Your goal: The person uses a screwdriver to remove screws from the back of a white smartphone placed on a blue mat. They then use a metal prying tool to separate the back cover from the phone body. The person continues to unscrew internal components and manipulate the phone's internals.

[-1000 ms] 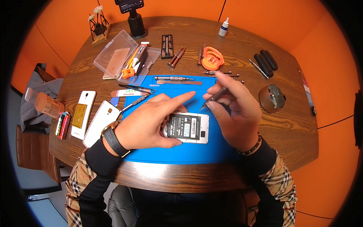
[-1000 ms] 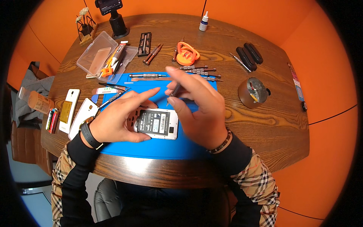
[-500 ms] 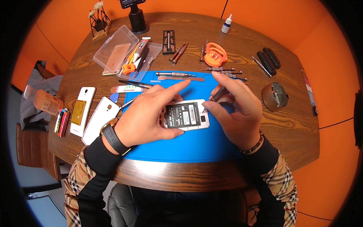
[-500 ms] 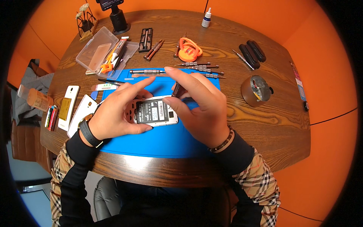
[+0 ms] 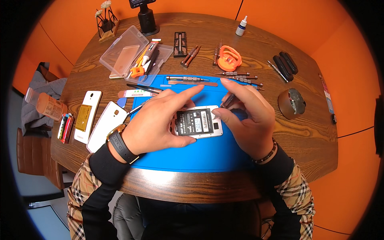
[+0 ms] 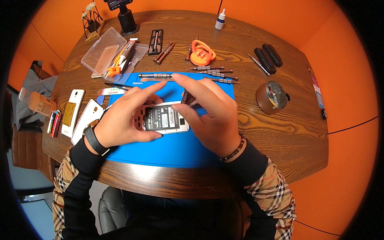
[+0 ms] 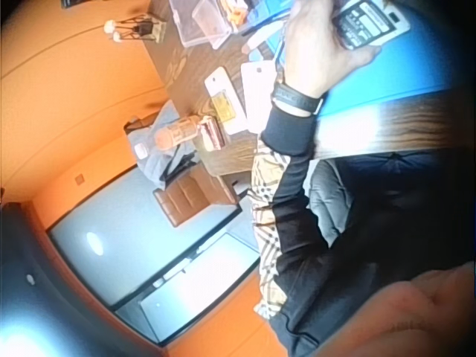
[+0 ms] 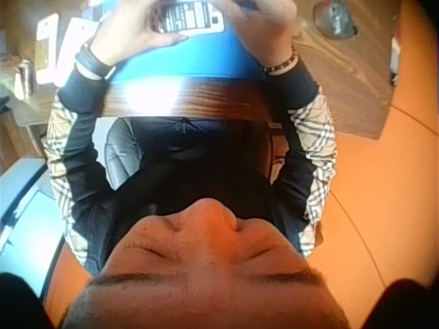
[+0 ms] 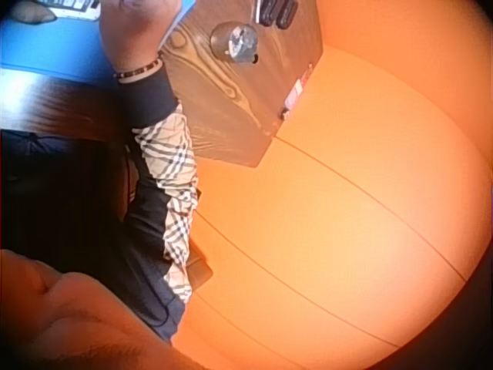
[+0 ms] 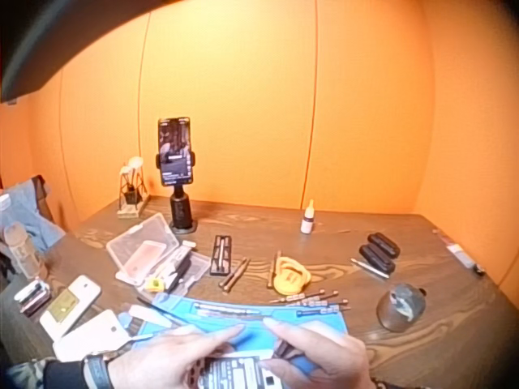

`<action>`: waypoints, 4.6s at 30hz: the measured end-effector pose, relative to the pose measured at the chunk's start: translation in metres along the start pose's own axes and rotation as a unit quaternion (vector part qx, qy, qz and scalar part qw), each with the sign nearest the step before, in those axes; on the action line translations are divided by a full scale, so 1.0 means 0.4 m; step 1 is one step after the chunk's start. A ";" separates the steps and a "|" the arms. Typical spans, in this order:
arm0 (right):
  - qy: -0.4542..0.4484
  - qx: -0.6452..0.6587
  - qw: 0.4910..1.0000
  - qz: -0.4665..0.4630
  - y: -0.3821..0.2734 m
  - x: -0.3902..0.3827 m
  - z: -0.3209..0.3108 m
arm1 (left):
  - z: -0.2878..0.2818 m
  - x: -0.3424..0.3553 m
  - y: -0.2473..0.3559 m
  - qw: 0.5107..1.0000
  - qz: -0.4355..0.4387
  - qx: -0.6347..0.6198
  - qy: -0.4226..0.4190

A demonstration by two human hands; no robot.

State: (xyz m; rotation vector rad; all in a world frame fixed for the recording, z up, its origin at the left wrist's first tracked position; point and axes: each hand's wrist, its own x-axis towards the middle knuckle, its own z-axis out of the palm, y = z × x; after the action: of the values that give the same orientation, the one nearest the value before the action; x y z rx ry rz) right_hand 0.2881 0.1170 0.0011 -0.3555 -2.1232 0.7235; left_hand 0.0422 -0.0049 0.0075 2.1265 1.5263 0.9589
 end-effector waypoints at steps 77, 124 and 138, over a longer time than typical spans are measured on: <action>-0.047 0.027 0.999 -0.004 -0.021 -0.001 -0.006 | 0.001 -0.002 -0.007 1.000 -0.005 -0.016 -0.005; -0.049 0.023 0.998 -0.031 -0.010 0.004 -0.013 | -0.008 -0.002 -0.002 0.999 -0.028 -0.002 -0.035; -0.041 0.041 0.998 -0.024 -0.007 0.005 -0.011 | -0.007 -0.003 -0.004 0.999 -0.020 0.003 -0.033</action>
State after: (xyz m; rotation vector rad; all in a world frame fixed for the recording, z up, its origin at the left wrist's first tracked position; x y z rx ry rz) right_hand 0.2903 0.1172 0.0062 -0.2340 -2.1641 0.8061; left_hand 0.0389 -0.0055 0.0080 2.1027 1.5341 0.8632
